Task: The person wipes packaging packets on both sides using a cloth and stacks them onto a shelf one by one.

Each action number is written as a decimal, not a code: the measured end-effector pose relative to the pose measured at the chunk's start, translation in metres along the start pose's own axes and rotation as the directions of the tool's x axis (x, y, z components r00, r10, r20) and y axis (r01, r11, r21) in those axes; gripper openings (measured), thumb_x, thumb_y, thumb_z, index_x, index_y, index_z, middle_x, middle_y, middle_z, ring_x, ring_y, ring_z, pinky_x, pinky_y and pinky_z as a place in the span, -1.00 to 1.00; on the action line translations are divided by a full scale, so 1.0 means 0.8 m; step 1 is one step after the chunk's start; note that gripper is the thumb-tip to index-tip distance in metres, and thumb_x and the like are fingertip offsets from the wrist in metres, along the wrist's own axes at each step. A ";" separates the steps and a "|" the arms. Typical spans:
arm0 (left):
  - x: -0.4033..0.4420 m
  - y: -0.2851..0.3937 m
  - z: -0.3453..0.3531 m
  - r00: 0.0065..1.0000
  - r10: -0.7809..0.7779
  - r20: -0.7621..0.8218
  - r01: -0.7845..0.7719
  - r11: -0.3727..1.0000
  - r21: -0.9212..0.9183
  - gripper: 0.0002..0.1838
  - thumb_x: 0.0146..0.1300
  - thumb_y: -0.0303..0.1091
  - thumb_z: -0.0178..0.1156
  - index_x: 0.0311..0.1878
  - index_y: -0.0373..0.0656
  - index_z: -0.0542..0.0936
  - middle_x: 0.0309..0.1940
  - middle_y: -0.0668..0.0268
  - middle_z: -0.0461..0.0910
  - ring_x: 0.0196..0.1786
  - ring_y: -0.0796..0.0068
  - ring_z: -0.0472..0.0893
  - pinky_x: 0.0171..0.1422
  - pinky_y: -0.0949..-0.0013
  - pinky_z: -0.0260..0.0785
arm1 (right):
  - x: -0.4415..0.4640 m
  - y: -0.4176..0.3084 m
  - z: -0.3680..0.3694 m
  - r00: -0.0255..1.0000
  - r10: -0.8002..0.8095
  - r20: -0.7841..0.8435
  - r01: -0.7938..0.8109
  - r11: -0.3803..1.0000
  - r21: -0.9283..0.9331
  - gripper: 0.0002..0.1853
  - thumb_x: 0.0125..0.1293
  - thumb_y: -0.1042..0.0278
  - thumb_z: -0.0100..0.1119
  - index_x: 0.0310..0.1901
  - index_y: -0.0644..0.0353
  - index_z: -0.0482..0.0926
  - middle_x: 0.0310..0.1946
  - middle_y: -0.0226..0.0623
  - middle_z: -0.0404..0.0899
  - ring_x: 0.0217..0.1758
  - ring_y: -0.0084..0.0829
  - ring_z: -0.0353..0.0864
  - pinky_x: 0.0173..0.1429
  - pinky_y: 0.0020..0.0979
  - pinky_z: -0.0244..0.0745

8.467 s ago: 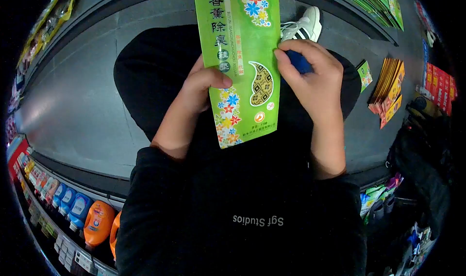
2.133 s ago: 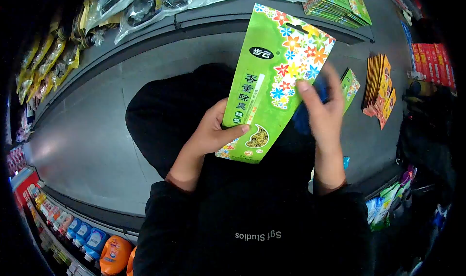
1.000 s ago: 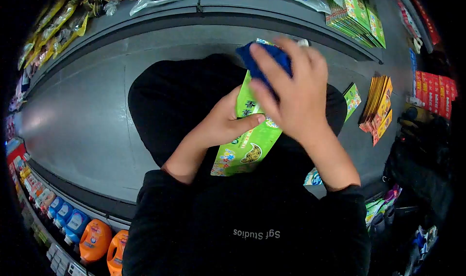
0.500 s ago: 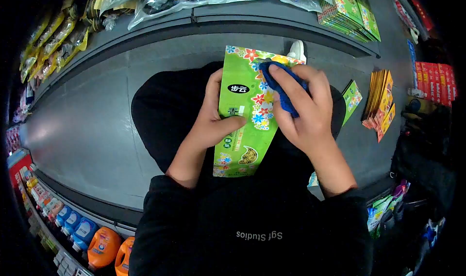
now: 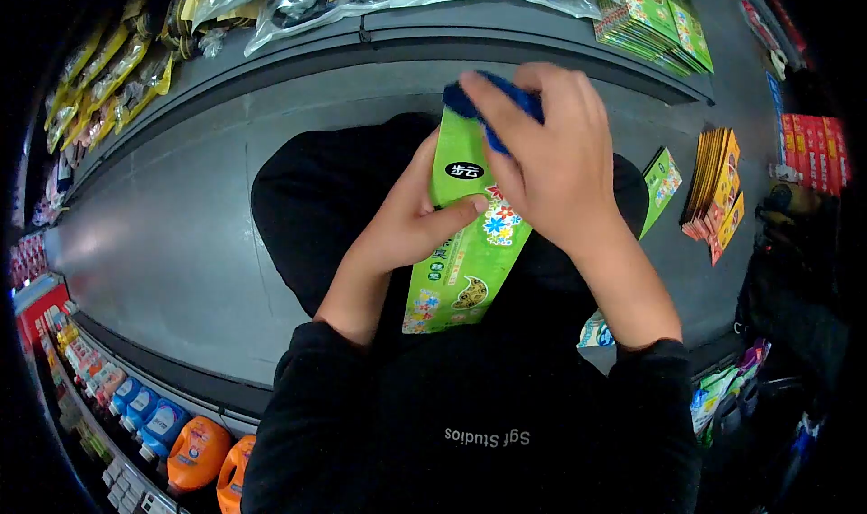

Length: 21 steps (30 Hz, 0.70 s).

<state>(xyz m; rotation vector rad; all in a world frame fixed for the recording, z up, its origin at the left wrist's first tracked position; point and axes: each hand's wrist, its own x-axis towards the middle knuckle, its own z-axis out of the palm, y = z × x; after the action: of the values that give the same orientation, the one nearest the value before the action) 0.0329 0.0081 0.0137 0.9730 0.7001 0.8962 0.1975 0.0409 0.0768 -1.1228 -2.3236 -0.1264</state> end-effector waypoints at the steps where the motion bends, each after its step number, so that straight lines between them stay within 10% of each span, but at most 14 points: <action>1: 0.000 0.001 0.003 1.000 0.028 -0.001 -0.028 0.999 0.022 -0.18 0.19 -0.63 0.18 0.46 -0.20 0.00 0.20 0.22 0.36 0.25 0.45 0.39 0.28 0.35 0.28 | 0.000 -0.001 0.000 0.999 0.033 -0.033 -0.032 0.999 0.013 -0.57 -0.02 0.34 0.18 -0.01 0.07 0.59 -0.26 -0.29 0.45 -0.21 -0.26 0.45 -0.21 -0.26 0.32; 21: -0.016 -0.003 -0.010 0.986 0.112 -0.127 -0.104 0.992 0.070 -0.18 0.10 -0.63 0.23 0.41 -0.24 0.07 0.20 0.19 0.38 0.24 0.40 0.40 0.29 0.31 0.27 | -0.055 -0.025 -0.003 0.992 0.088 0.091 -0.115 0.923 0.367 -0.55 -0.10 0.48 0.29 -0.04 0.16 0.62 -0.28 -0.21 0.42 -0.25 -0.20 0.47 -0.18 -0.27 0.40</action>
<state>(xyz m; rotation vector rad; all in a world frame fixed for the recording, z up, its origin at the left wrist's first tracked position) 0.0210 -0.0004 0.0092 1.0229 0.7964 1.0451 0.2059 -0.0032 0.0595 -1.0612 -2.2195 0.3858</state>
